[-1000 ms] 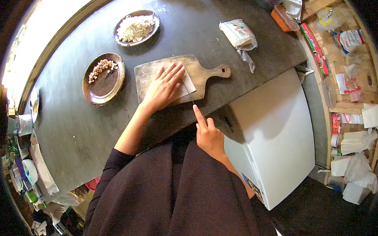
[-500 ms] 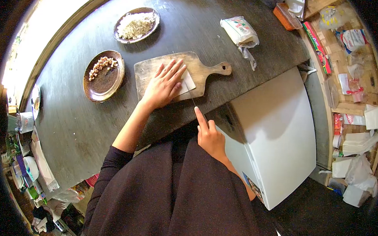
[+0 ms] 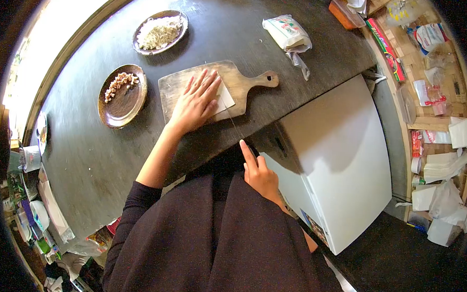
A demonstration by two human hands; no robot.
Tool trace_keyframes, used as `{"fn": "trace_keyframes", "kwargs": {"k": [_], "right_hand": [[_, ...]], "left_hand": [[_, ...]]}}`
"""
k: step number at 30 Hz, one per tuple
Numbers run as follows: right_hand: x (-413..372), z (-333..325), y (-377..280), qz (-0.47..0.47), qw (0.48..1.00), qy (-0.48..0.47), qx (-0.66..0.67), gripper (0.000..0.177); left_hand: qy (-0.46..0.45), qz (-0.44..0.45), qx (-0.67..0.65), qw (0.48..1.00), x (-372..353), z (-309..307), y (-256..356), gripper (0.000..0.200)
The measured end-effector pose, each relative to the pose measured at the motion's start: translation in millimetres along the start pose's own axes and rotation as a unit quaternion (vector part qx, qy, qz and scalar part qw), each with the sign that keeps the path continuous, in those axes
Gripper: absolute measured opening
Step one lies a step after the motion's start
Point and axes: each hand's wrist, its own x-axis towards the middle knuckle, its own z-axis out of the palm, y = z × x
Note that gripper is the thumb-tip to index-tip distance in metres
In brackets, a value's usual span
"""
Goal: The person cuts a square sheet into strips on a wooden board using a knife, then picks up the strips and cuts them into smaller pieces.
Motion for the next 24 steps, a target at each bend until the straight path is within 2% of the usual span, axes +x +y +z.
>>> {"fn": "trace_keyframes", "kwargs": {"k": [7, 10, 12, 24], "right_hand": [[-6, 0, 9, -0.017, 0.999, 0.011, 0.025, 0.074], [-2, 0, 13, -0.016, 1.0, -0.003, 0.014, 0.074], [6, 7, 18, -0.082, 0.994, 0.066, 0.005, 0.078], [52, 7, 2, -0.079, 0.996, 0.04, -0.009, 0.072]], "left_hand": [[0.015, -0.05, -0.066, 0.996, -30, -16, 5, 0.07], [0.021, -0.047, -0.067, 0.996, -48, -23, 9, 0.063], [0.021, -0.047, -0.065, 0.997, -58, -24, 11, 0.059], [0.039, -0.074, -0.098, 0.992, -67, -25, 16, 0.054]]}}
